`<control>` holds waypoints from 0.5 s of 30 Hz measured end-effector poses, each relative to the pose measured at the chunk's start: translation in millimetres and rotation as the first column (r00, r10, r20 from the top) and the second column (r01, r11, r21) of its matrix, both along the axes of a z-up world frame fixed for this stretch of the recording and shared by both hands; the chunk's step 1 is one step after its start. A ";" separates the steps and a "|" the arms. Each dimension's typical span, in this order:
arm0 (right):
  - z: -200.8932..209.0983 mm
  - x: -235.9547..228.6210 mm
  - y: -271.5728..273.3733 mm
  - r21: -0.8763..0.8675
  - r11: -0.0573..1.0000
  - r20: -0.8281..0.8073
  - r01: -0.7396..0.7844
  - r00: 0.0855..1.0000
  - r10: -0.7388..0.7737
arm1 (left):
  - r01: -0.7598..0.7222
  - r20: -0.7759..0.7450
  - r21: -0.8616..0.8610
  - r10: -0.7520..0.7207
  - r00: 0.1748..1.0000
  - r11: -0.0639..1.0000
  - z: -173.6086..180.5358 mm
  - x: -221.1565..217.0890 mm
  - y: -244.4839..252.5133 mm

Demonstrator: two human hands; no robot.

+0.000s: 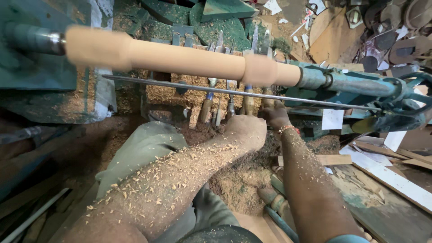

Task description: The person uses a lathe and various chisels to shape a rotating piece of wood into a decorative spindle, applying different tools to carve grooves and smooth the surface.

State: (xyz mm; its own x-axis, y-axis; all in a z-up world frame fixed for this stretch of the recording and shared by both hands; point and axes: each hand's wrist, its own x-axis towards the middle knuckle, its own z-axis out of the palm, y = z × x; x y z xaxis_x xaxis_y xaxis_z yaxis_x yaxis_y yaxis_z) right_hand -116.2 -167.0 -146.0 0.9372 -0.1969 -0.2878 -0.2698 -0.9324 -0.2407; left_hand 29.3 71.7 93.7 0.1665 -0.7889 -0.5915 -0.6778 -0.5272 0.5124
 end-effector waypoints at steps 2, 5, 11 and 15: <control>2.9 -7.5 5.7 0.344 0.826 -0.014 0.447 0.882 -0.471 | -0.039 -0.022 0.008 0.039 0.999 0.999 -1.7 -0.4 -0.2; 1.0 -16.7 11.9 0.380 0.733 -0.003 0.564 0.793 -0.609 | -0.034 -0.033 0.008 0.034 0.999 0.999 -2.9 -0.6 -1.9; 6.6 -12.5 30.5 0.125 0.889 0.267 0.440 0.848 -0.457 | -0.045 -0.060 0.020 0.046 0.997 0.999 -6.1 -0.6 -2.7; 20.2 2.0 49.5 0.014 0.809 0.322 0.588 0.763 -0.560 | -0.058 -0.074 0.039 0.061 0.995 0.998 -8.7 -1.9 -3.6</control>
